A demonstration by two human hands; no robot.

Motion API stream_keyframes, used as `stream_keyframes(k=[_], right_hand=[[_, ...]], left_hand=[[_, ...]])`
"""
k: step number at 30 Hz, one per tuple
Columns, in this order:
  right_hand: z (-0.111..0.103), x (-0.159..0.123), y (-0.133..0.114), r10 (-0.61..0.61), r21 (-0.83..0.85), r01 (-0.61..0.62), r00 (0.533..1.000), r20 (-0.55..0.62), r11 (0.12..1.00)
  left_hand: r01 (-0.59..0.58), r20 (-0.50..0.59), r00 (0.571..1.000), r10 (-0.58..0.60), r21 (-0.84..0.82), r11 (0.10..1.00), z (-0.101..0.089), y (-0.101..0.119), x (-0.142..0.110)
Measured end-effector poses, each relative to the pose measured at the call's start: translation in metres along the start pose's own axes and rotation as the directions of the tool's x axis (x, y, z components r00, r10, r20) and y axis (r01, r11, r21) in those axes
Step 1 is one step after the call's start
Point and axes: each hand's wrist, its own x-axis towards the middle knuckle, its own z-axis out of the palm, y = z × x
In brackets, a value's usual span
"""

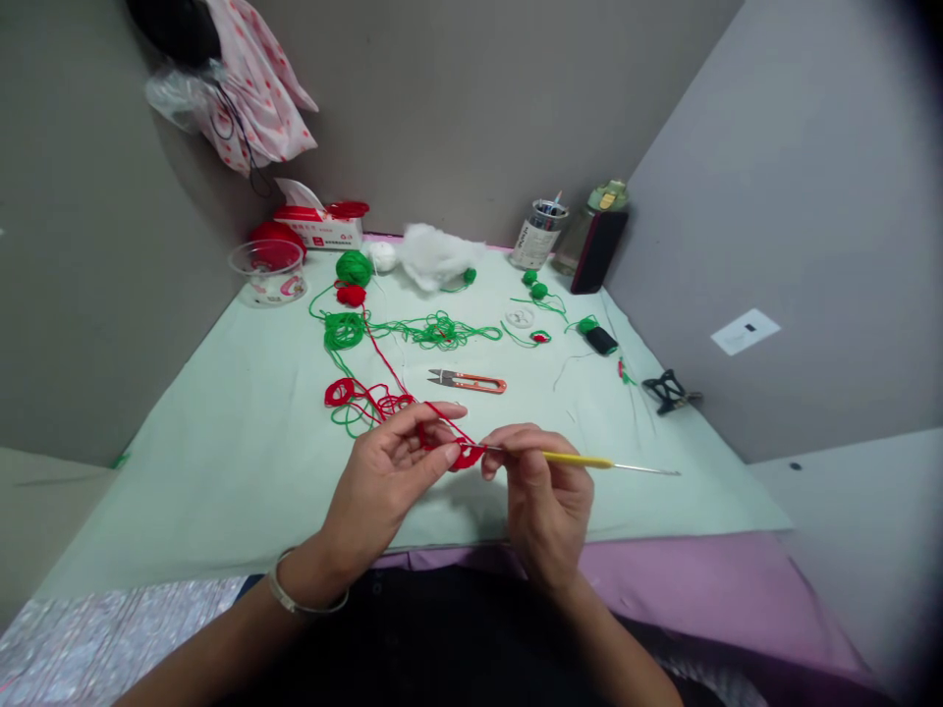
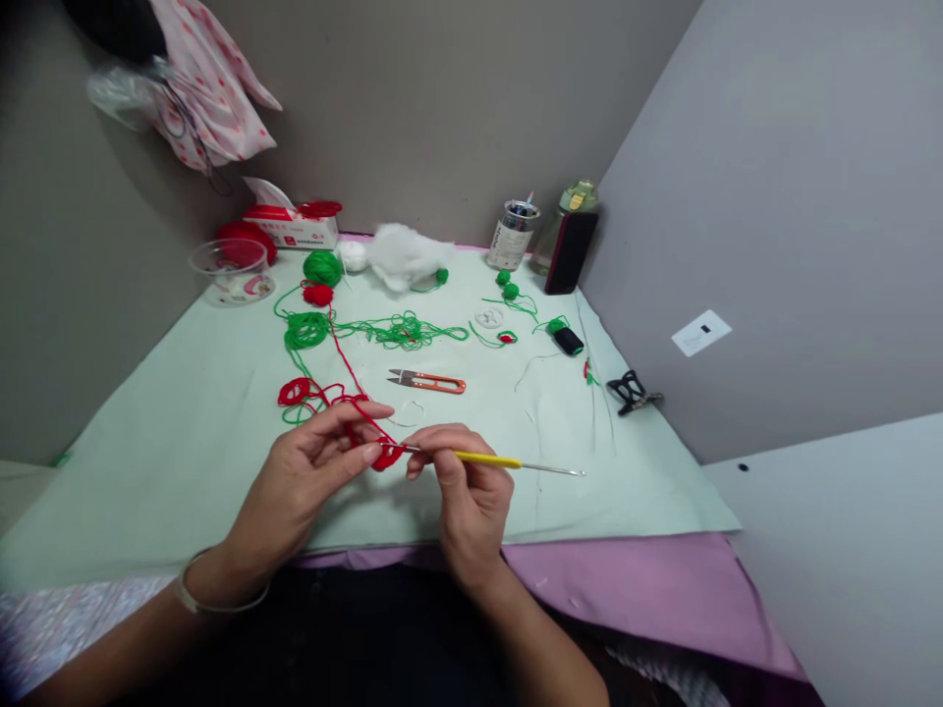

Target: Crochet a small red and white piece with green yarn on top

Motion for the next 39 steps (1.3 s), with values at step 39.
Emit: stream_keyframes(k=[39], right_hand=[[0.0072,-0.0045,-0.0018,-0.213,-0.276,0.225,0.974,0.071,0.935]], left_hand=[[-0.045,-0.03,0.998,0.047,0.07,0.997,-0.0022,-0.0071,-0.003]])
